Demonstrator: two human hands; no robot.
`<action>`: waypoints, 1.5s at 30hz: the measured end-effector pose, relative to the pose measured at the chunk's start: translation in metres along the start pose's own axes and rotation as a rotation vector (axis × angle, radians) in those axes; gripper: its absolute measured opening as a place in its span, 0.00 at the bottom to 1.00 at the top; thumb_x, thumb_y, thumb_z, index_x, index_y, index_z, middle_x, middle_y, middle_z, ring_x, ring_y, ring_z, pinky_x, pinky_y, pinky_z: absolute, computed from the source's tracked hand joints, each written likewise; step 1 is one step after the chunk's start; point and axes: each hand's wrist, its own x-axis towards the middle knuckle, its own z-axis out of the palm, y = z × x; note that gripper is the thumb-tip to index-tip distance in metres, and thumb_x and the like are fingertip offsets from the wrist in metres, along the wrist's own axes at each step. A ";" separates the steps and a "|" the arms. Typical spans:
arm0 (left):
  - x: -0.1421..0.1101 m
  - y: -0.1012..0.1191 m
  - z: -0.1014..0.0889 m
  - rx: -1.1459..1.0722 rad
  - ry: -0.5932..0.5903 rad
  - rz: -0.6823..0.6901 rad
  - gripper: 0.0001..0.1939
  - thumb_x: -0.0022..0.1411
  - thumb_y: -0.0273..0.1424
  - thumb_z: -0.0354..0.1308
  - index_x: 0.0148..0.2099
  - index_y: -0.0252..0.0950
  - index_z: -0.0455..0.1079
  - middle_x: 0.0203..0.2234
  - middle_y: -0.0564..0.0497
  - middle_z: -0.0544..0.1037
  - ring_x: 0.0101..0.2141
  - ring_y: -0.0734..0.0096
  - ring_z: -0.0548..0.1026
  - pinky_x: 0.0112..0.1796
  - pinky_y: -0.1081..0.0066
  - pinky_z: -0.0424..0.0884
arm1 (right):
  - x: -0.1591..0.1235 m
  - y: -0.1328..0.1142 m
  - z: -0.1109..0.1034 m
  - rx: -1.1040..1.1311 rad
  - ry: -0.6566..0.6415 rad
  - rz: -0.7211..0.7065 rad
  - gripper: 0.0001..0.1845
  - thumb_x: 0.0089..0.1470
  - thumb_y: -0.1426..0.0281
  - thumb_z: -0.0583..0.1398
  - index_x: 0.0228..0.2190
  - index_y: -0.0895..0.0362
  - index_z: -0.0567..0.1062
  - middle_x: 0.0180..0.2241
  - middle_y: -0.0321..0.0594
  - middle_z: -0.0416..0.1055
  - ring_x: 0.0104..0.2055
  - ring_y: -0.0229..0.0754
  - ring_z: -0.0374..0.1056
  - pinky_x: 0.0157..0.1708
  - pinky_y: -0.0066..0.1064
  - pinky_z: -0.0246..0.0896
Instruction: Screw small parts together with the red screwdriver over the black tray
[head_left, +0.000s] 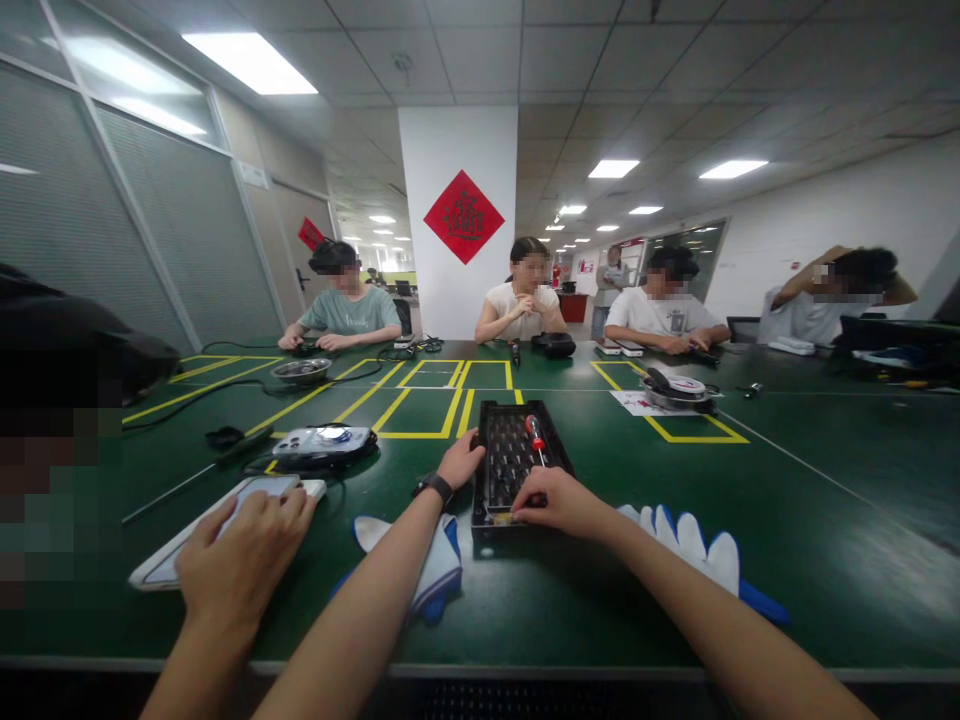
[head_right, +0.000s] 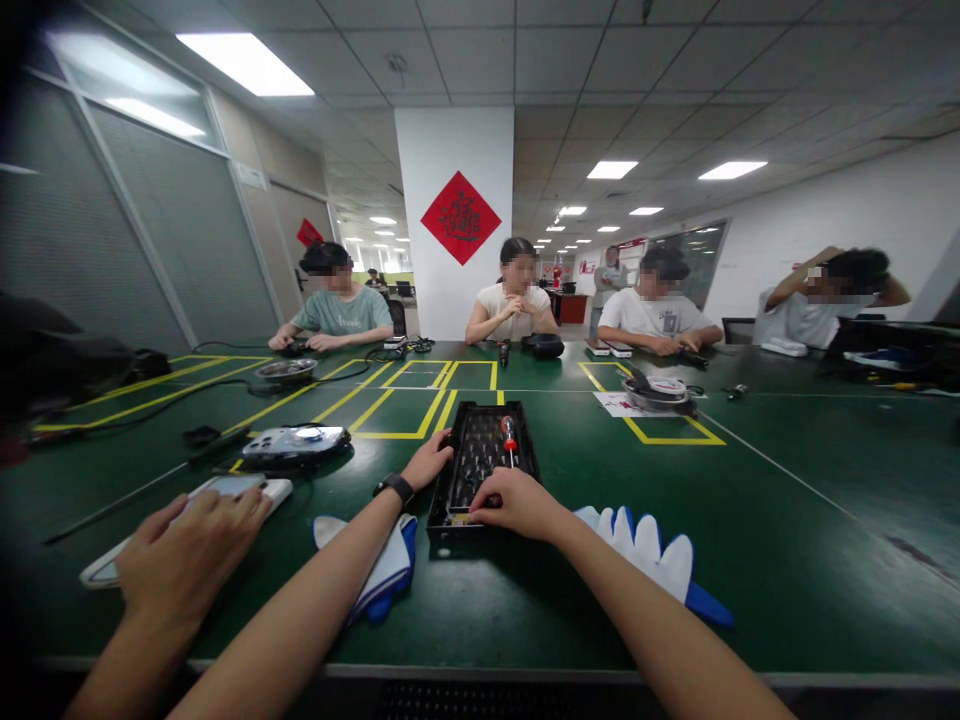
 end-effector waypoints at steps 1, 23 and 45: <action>0.000 0.002 0.002 0.001 0.005 0.001 0.19 0.55 0.46 0.38 0.48 0.57 0.59 0.42 0.67 0.72 0.54 0.65 0.59 0.56 0.56 0.60 | 0.000 -0.001 0.000 0.007 0.004 0.000 0.12 0.47 0.62 0.59 0.30 0.56 0.77 0.29 0.38 0.72 0.32 0.36 0.61 0.32 0.27 0.54; 0.010 -0.007 0.031 0.492 -0.141 -0.128 0.20 0.54 0.40 0.48 0.51 0.57 0.58 0.43 0.66 0.71 0.56 0.70 0.56 0.56 0.69 0.57 | 0.000 0.000 -0.001 0.001 0.012 0.025 0.12 0.47 0.61 0.59 0.30 0.54 0.77 0.29 0.39 0.70 0.32 0.36 0.61 0.32 0.27 0.53; 0.100 -0.082 0.217 0.532 -0.339 -0.134 0.28 0.52 0.30 0.49 0.56 0.36 0.56 0.52 0.47 0.65 0.50 0.64 0.64 0.50 0.68 0.56 | -0.001 -0.005 -0.003 -0.001 -0.004 0.026 0.12 0.47 0.62 0.59 0.30 0.55 0.77 0.29 0.38 0.72 0.32 0.36 0.62 0.33 0.28 0.53</action>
